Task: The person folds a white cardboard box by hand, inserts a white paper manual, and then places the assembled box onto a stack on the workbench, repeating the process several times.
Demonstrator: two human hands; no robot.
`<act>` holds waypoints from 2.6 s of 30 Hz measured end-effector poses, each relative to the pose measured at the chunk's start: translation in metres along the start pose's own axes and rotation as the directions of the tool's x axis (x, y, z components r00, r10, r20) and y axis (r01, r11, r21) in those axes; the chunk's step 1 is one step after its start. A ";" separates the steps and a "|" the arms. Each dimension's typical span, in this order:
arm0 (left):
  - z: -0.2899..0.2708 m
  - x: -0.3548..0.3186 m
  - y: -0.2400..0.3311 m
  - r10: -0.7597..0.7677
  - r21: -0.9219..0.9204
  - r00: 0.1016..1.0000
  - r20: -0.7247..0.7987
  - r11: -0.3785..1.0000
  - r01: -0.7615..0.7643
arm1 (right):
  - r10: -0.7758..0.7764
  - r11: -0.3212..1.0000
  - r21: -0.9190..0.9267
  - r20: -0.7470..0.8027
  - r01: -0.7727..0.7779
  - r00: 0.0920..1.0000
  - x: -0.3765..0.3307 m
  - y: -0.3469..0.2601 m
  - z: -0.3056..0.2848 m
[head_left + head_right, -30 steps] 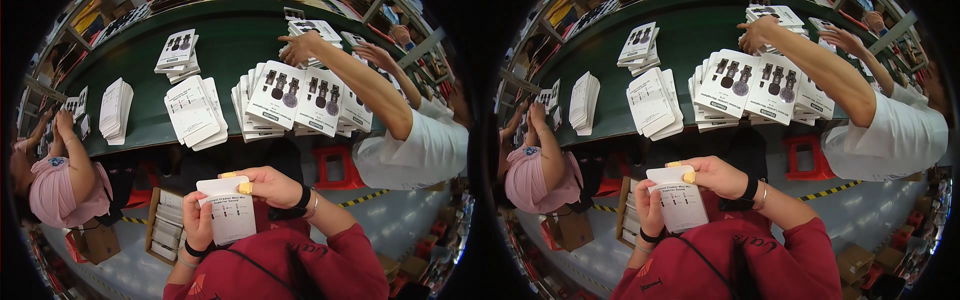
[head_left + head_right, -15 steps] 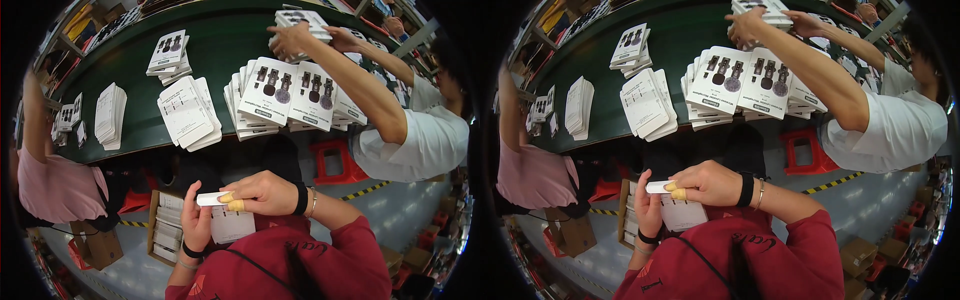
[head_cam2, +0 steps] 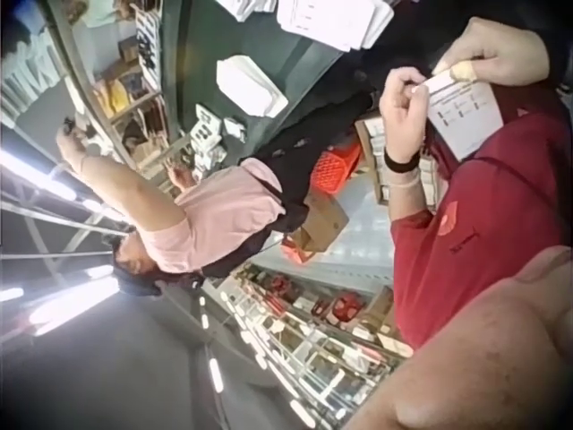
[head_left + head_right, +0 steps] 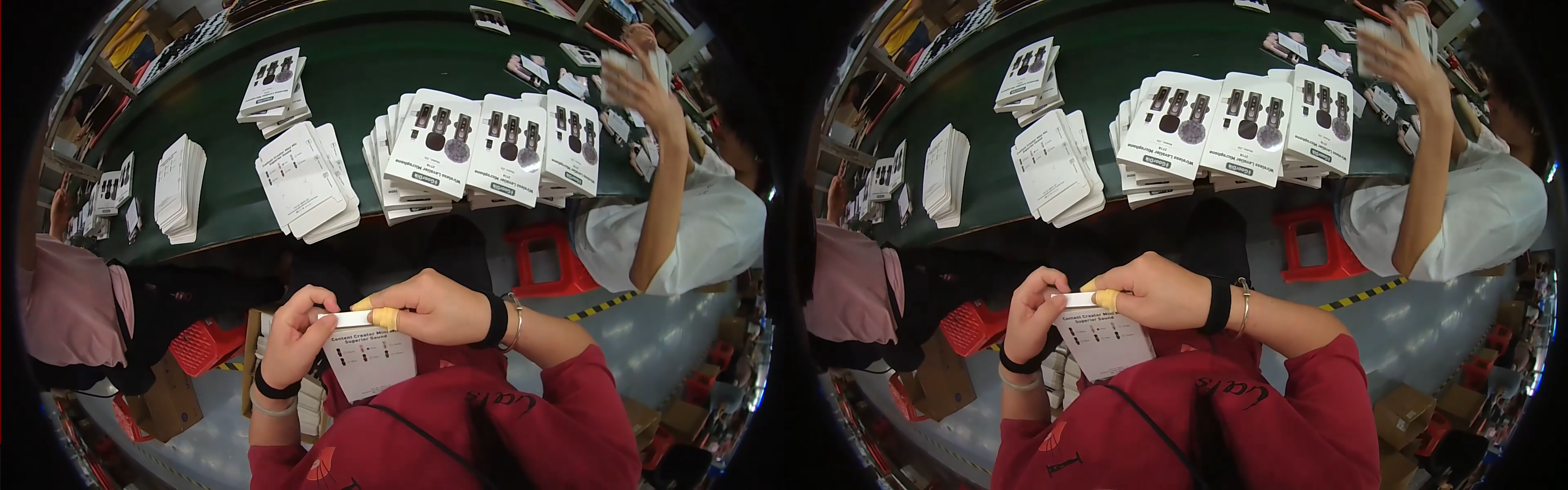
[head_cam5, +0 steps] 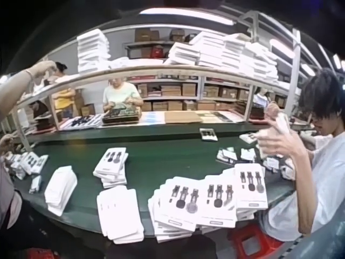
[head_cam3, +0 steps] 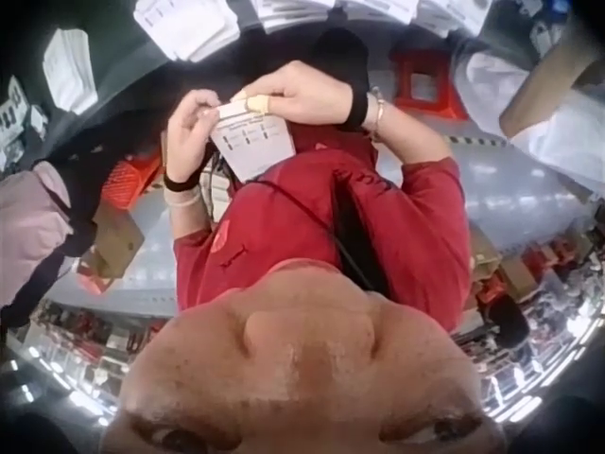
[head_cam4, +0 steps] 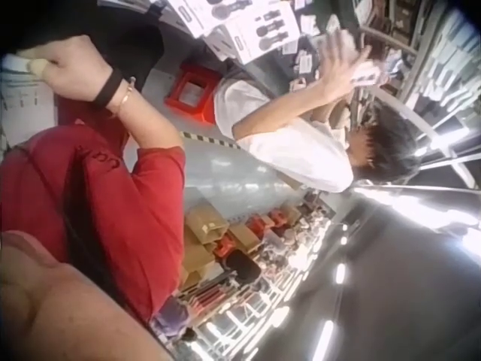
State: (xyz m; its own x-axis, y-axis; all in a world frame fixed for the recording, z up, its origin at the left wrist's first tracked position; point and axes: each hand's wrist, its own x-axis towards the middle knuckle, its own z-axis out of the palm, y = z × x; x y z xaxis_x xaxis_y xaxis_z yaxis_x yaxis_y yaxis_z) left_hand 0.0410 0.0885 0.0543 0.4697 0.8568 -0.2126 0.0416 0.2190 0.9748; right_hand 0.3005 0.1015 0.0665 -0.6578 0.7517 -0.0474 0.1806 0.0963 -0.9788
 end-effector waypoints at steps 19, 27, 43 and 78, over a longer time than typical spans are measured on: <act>0.036 -0.009 -0.067 0.443 0.132 0.832 -0.335 0.896 -0.424 | 0.001 0.985 0.175 -0.042 0.006 0.999 -0.024 0.024 0.002; -0.013 -0.009 0.054 -0.059 0.536 0.993 0.098 0.845 -0.003 | -0.067 0.985 0.153 -0.093 0.081 0.993 -0.008 -0.004 -0.008; -0.204 0.274 0.045 0.840 0.925 0.540 -0.046 0.241 -0.295 | 0.076 0.994 0.072 0.152 -0.088 0.985 -0.005 0.028 -0.011; 0.012 -0.047 -0.067 0.166 -0.055 0.971 -0.171 0.983 -0.178 | -0.199 0.816 -0.576 -0.201 0.048 0.959 0.024 -0.021 0.009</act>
State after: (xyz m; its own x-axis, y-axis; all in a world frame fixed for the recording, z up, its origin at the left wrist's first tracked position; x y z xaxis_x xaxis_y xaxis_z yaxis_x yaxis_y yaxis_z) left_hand 0.0265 0.0280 0.0002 0.3119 0.9485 -0.0559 -0.0911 0.0884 0.9919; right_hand 0.2748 0.1114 0.0842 -0.5201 0.8329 0.1888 0.5369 0.4908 -0.6862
